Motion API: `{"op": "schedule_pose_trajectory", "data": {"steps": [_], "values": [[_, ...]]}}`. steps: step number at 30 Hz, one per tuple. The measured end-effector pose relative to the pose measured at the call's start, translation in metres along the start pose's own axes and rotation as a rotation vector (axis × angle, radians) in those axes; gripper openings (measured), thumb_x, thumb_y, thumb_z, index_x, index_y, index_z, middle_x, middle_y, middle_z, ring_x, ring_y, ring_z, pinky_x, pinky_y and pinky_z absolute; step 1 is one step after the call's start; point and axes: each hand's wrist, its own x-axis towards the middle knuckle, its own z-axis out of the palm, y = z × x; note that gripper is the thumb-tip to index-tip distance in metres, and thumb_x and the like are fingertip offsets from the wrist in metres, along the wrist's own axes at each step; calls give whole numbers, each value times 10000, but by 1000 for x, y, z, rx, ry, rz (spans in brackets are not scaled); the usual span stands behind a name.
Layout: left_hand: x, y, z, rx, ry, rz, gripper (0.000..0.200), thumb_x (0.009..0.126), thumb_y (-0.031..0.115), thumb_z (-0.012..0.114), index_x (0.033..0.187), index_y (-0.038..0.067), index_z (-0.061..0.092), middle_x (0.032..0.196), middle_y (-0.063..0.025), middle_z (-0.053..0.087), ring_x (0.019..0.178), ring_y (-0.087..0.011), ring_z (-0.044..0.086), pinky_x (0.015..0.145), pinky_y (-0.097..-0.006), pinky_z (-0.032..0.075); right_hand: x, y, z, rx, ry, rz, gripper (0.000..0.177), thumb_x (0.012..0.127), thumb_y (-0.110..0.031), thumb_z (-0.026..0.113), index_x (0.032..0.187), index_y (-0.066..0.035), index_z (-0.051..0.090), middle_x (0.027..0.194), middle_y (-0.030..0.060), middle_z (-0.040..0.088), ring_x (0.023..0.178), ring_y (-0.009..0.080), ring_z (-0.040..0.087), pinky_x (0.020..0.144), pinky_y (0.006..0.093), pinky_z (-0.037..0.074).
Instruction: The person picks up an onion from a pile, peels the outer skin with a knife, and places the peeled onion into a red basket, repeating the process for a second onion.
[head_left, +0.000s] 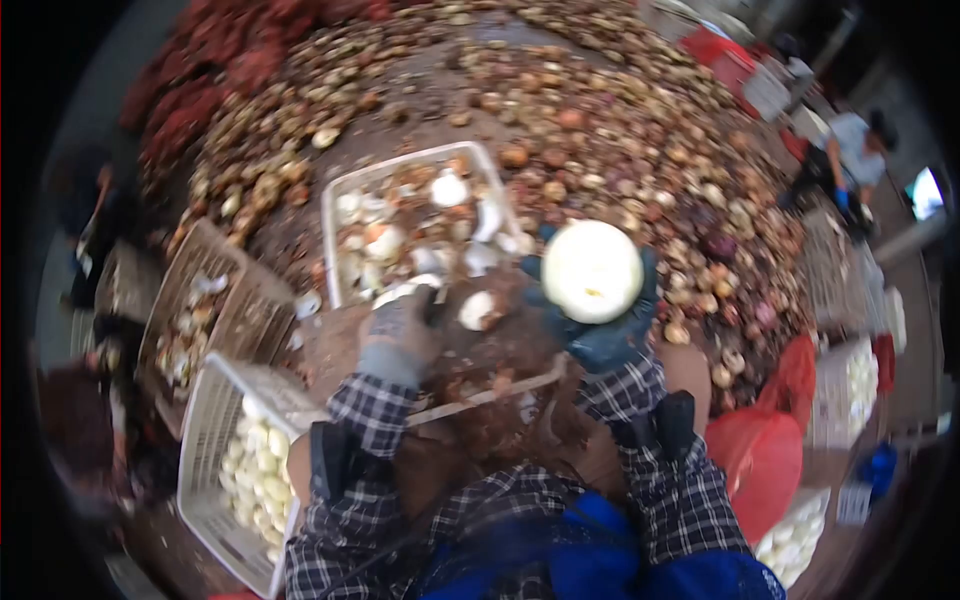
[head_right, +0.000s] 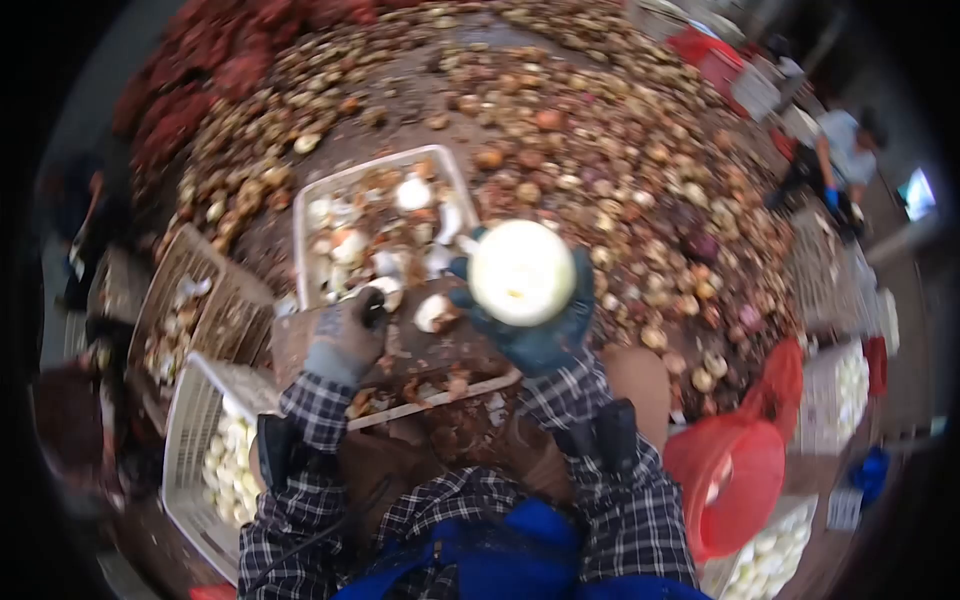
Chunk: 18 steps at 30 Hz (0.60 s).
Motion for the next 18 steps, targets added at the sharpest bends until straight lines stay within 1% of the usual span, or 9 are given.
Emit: {"op": "schedule_pose_trajectory", "data": {"steps": [2, 3, 5, 7, 9, 11, 14, 16, 18], "values": [[14, -20, 37, -209, 31, 85, 258, 843, 181, 628, 1069, 56, 620, 906, -108, 700, 793, -236, 685, 696, -345, 530, -7, -18, 1, 211, -225, -7, 910, 797, -677, 532, 1397, -28, 317, 1333, 373, 369, 1128, 525, 494, 812, 537, 549], [25, -28, 57, -463, -48, 87, 207, 872, 157, 608, 1029, 21, 624, 789, -107, 691, 582, -198, 656, 525, -318, 512, -19, -33, 9, 188, -266, -93, 888, 812, -653, 537, 1390, -16, 317, 1319, 376, 378, 1130, 535, 487, 851, 581, 522], [9, 7, 33, -758, -320, -285, 158, 872, 159, 625, 948, 21, 619, 706, -126, 656, 466, -197, 592, 411, -320, 468, -64, -55, 27, -184, 62, -457, 777, 833, -556, 584, 1343, -5, 381, 1275, 323, 461, 1114, 484, 528, 860, 592, 524], [14, -1, 53, -914, -356, -355, 123, 877, 136, 624, 885, 13, 625, 640, -102, 625, 375, -165, 524, 318, -297, 375, -103, -84, 14, -339, 381, -903, 730, 811, -542, 615, 1283, -10, 451, 1240, 267, 523, 1139, 429, 536, 925, 602, 485], [39, -46, 103, -911, -332, -263, 121, 868, 130, 631, 845, 11, 631, 640, -76, 625, 396, -150, 522, 347, -283, 391, -174, -112, 28, -519, 418, -915, 706, 784, -546, 634, 1256, -41, 491, 1215, 181, 571, 1076, 360, 587, 922, 564, 491], [53, -89, 149, -951, -263, -197, 112, 862, 122, 635, 830, 15, 635, 627, -63, 617, 395, -141, 512, 352, -274, 394, -255, -142, 10, -654, 739, -1078, 661, 819, -537, 599, 1278, -76, 480, 1202, 141, 593, 1058, 312, 603, 891, 491, 513], [28, -41, 108, -1072, -347, -339, 141, 873, 159, 618, 808, 34, 627, 594, -68, 596, 379, -154, 504, 342, -280, 400, -394, -189, -55, -772, 1131, -1177, 448, 868, -368, 633, 1225, -103, 571, 1129, 81, 637, 1005, 252, 624, 804, 462, 545], [24, -31, 104, -1029, -298, -368, 150, 877, 160, 616, 786, 41, 609, 571, -59, 587, 372, -143, 500, 334, -274, 393, -463, -200, -90, -833, 1571, -1192, 419, 796, -285, 739, 1146, -84, 625, 1028, 62, 658, 864, 232, 635, 689, 432, 554], [22, -30, 106, -976, -240, -379, 147, 870, 156, 627, 791, 33, 611, 569, -58, 592, 382, -144, 512, 340, -274, 397, -489, -202, -121, -714, 1915, -1066, 623, 705, -320, 811, 1145, 60, 588, 964, 121, 660, 778, 229, 638, 722, 345, 531]]}}
